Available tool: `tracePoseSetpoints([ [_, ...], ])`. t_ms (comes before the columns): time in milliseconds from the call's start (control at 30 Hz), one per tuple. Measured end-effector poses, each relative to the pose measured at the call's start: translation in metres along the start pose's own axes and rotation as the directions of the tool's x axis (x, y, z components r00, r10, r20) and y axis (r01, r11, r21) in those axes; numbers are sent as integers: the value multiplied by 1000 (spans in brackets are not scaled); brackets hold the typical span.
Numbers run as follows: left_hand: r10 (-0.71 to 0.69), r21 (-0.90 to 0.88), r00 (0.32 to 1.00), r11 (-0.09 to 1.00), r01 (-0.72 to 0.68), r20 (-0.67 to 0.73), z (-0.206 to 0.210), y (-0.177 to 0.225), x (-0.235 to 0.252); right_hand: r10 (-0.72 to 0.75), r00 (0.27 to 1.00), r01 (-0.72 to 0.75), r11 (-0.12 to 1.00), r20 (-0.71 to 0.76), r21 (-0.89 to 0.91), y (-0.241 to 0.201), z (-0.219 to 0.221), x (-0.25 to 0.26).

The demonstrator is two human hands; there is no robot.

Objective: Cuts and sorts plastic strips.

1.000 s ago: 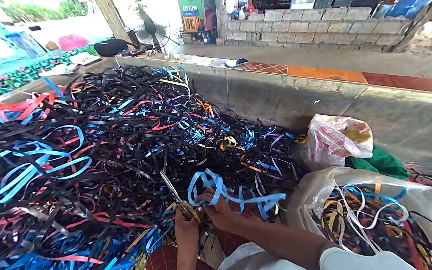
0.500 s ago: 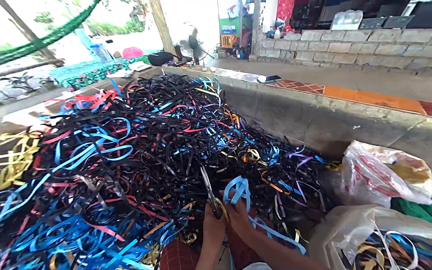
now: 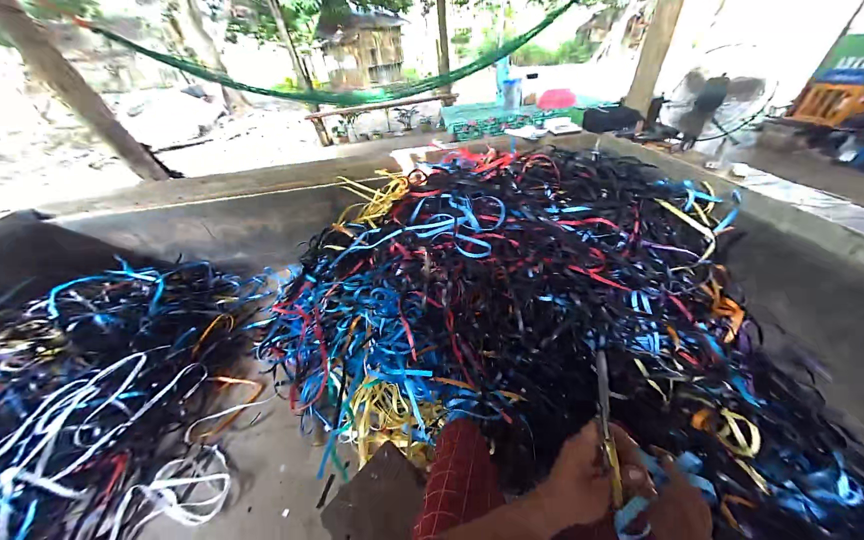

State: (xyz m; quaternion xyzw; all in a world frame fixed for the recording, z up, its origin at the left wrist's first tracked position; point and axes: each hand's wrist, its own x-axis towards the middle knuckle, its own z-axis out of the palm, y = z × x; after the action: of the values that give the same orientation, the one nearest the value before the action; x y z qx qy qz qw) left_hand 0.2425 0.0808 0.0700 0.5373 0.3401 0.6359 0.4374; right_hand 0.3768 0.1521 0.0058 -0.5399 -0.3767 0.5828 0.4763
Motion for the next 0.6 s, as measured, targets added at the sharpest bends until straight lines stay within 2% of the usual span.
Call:
tracePoseSetpoints([
  [67,-29,100,999,994,33,-40,-3,-5,0,-43,995,37,997,91,67,-5,4,-1],
  [167,-76,171,965,978,121,-249,1,-23,-4,-54,992,26,972,113,235,-18,24,-14],
  [300,-355,-68,833,930,362,-425,9,-21,-2,-64,997,49,947,38,318,-29,44,-32],
  [433,-616,-299,628,785,543,-476,6,-10,5,-271,962,250,929,42,272,-19,48,-38],
  [533,-751,-536,494,659,527,-438,-2,-3,11,-373,925,351,912,73,212,-9,47,-38],
  [600,-761,-620,481,640,453,-435,-6,-2,15,-380,916,354,917,129,184,-5,46,-40],
])
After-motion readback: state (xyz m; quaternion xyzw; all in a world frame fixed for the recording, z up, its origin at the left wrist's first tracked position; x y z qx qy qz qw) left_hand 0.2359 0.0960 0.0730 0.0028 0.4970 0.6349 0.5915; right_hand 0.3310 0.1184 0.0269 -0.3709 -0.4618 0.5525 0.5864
